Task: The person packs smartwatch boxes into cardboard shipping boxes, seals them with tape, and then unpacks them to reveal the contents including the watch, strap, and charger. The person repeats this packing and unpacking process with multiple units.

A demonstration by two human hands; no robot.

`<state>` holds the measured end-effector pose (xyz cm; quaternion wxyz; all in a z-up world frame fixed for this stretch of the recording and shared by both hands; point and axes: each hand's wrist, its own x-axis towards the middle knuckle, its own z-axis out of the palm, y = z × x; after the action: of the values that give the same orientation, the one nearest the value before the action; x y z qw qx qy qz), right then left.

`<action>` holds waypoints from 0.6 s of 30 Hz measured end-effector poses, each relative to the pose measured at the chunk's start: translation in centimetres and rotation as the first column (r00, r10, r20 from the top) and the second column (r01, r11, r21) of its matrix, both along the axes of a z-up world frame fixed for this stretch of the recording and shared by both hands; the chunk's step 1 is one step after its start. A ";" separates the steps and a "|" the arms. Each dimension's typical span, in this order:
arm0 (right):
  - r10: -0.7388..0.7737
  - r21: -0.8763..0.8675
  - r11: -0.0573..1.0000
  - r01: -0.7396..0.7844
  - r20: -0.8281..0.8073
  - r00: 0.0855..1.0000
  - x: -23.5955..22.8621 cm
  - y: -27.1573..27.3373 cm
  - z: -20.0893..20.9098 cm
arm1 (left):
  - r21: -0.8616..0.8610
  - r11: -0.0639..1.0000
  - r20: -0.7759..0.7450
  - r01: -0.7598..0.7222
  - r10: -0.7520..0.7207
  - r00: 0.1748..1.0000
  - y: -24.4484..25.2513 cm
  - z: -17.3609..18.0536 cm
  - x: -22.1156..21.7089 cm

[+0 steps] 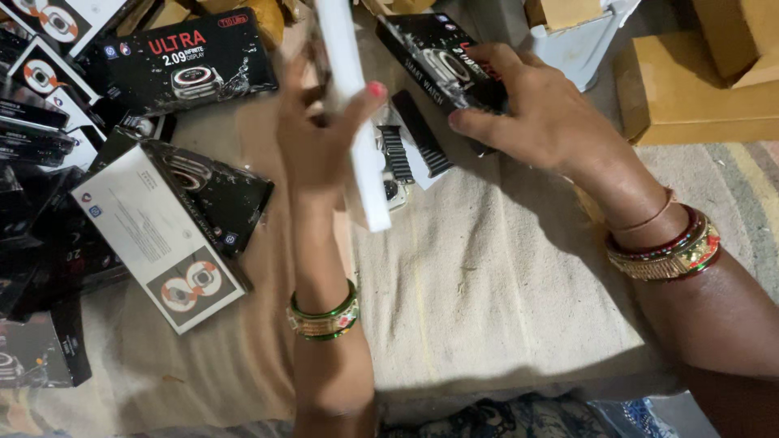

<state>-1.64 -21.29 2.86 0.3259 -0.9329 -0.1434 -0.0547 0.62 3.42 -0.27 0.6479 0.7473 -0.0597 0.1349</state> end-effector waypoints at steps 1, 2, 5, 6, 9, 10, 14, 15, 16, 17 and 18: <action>-0.002 -0.023 1.000 0.002 -0.016 1.000 0.0 0.2 -0.1 | -0.132 0.990 0.078 0.058 -0.048 0.996 0.8 0.2 -0.1; -0.005 -0.047 0.999 0.003 -0.032 0.999 -0.1 0.5 -0.3 | -0.296 0.953 0.053 0.066 -0.052 0.997 1.6 0.2 -0.3; -0.126 -0.318 0.943 0.096 -0.074 0.989 -0.4 1.7 -1.0 | -0.638 0.751 0.033 0.169 -0.193 0.981 4.6 0.4 -0.9; -0.050 -0.355 0.927 0.119 0.197 0.979 -0.7 2.0 -1.2 | -0.677 0.685 0.057 0.269 -0.316 0.947 5.9 0.6 -1.0; 0.166 -0.368 0.923 0.112 0.645 0.746 -1.3 2.9 -1.9 | -0.794 0.447 0.196 0.413 -0.454 0.869 7.2 -0.6 -0.8; 0.193 -0.332 0.942 0.037 0.632 0.751 -1.3 3.3 -2.0 | -0.822 0.363 0.254 0.439 -0.456 0.853 7.4 -1.0 -0.6; 0.212 -0.367 0.914 -0.176 0.062 0.975 -2.4 5.3 -2.5 | -0.874 0.173 0.313 0.455 -0.516 0.797 7.6 -2.0 0.4; 0.182 -0.415 0.901 -0.127 0.094 0.979 -2.7 5.6 -2.5 | -0.880 0.139 0.323 0.453 -0.525 0.788 7.5 -2.2 0.6; 0.153 -0.460 0.885 -0.078 0.127 0.980 -2.9 5.8 -2.6 | -0.886 0.105 0.333 0.451 -0.534 0.777 7.3 -2.4 0.7; 0.128 -0.502 0.864 -0.028 0.165 0.978 -3.1 5.9 -2.6 | -0.870 0.126 0.342 0.477 -0.542 0.768 7.2 -2.5 0.8; 0.133 -0.513 0.858 -0.035 0.156 0.979 -3.2 6.1 -2.6 | -0.852 0.147 0.352 0.502 -0.550 0.758 7.0 -2.6 1.1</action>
<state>-4.84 -15.19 0.29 0.0560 -0.9693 -0.2229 -0.0873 1.70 10.41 -2.89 0.9519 0.1895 -0.2163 -0.1059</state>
